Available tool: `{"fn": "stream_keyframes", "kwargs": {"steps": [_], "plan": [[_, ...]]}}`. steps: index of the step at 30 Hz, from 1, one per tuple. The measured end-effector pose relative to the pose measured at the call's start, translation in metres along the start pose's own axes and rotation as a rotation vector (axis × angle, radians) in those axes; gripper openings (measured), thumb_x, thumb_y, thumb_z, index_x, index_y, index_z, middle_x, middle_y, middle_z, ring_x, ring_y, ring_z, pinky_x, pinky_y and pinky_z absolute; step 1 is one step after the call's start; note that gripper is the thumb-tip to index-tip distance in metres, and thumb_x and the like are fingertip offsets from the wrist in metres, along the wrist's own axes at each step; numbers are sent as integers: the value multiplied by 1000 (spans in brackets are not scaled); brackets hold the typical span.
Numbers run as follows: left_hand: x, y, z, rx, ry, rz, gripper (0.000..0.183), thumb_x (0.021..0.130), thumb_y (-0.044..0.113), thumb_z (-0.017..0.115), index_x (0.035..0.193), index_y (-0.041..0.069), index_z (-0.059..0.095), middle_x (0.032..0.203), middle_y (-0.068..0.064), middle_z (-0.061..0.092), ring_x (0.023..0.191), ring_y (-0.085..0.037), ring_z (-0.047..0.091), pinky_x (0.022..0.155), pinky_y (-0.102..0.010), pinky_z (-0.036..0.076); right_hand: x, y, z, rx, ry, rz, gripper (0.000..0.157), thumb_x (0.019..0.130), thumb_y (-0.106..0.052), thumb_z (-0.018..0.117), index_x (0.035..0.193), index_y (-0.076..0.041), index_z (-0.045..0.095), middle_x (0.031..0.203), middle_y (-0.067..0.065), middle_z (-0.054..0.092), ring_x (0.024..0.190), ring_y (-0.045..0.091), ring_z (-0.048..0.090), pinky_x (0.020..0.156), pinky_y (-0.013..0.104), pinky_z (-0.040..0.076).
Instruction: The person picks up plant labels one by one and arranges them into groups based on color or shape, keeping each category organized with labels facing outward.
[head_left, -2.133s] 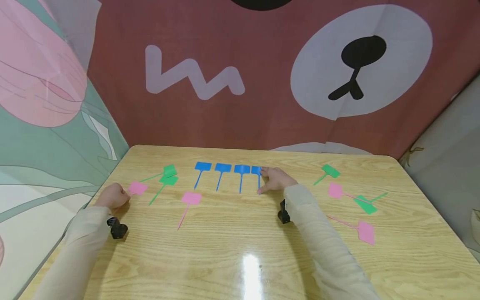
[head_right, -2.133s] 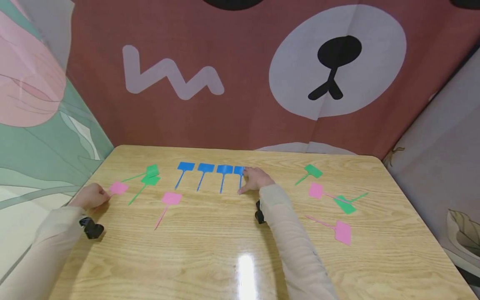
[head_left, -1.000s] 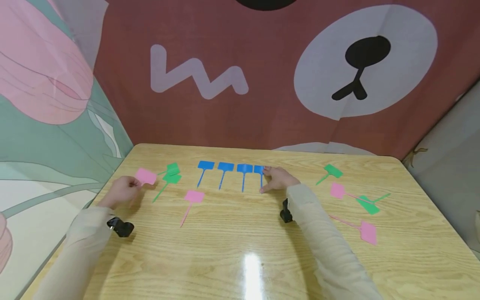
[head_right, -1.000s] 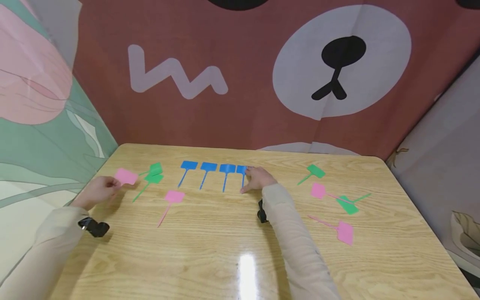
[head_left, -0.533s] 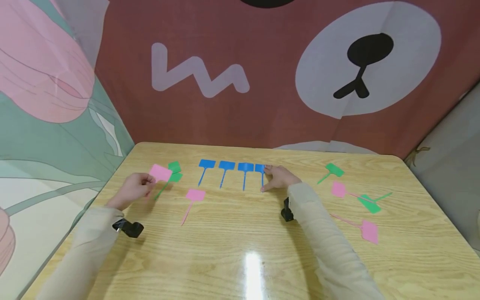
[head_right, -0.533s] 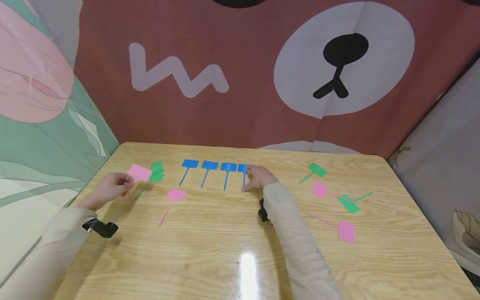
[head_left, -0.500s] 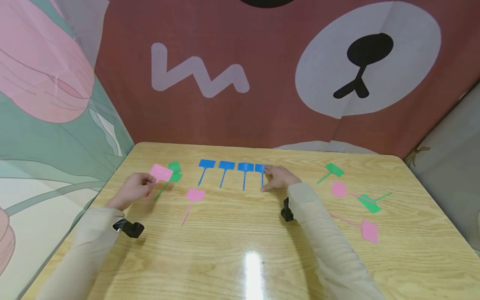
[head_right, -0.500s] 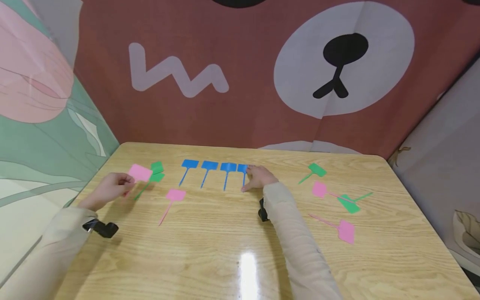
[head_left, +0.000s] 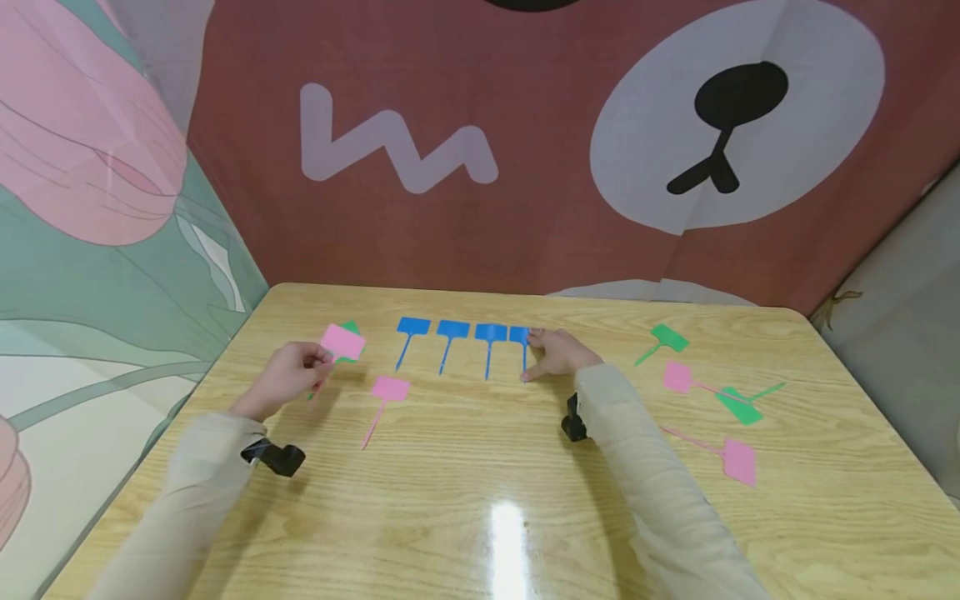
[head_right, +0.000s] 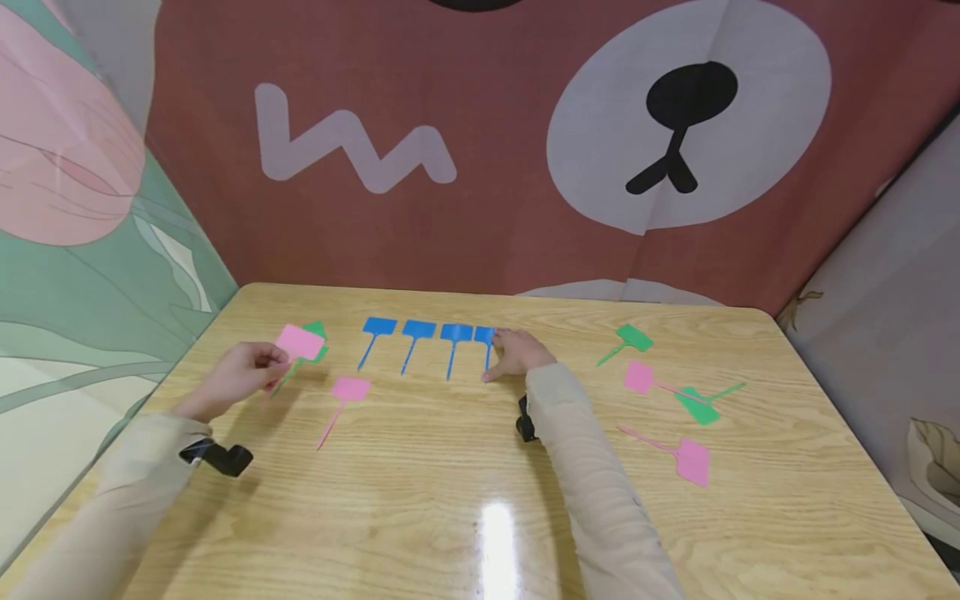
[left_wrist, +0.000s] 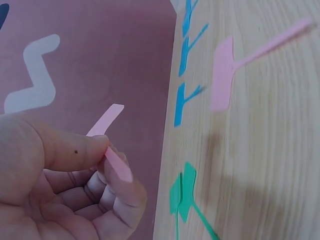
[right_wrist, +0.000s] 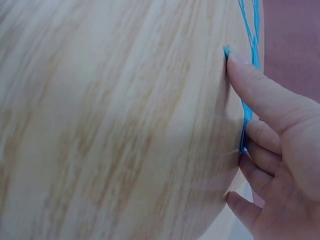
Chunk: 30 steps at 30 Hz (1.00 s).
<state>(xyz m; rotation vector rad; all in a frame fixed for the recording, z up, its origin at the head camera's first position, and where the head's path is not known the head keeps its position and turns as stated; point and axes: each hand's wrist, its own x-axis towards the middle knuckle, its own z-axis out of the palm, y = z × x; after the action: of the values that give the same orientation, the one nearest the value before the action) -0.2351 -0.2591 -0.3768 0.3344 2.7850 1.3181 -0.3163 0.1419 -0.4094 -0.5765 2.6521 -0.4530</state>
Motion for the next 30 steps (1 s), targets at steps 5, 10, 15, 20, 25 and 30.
{"fn": "stream_keyframes", "kwargs": {"steps": [5,10,15,20,25,30], "plan": [[0,5,6,-24,-18,-13,15,88,-3,52,94,-16,55,67,-15,56,49,-12,48,45,-23,41,0,1,0,-10,0,-5,85,79,-39,68,142,-1,25,148,15,18,135,34,14,109,47,12],[2,10,11,-22,-15,-18,15,87,-3,53,93,-16,56,72,-17,57,54,-12,51,54,-27,49,0,2,0,-18,-2,-7,85,79,-39,68,142,0,25,148,15,18,135,34,14,108,48,12],[5,13,16,-43,-18,-10,14,87,-5,53,92,-17,56,73,-19,57,54,-11,52,56,-24,50,0,2,0,-5,-5,2,86,79,-40,68,142,-2,25,149,14,17,135,34,13,108,46,13],[7,16,22,-64,-28,4,15,86,-5,54,93,-18,57,73,-19,59,55,-13,54,55,-22,50,0,2,0,-4,-2,-6,86,79,-39,69,142,-1,25,148,15,18,135,35,13,108,47,14],[7,21,28,-58,-32,-12,16,86,-3,56,93,-17,58,73,-16,60,55,-11,53,54,-24,49,0,2,0,6,-6,5,86,79,-39,68,142,-3,24,149,13,17,136,33,12,109,47,11],[6,23,35,-84,-34,-10,14,84,-4,56,90,-16,59,69,-13,58,49,-12,52,51,-23,46,0,1,0,18,-9,9,86,79,-39,68,143,-3,23,149,13,16,136,32,11,109,47,12]]}}
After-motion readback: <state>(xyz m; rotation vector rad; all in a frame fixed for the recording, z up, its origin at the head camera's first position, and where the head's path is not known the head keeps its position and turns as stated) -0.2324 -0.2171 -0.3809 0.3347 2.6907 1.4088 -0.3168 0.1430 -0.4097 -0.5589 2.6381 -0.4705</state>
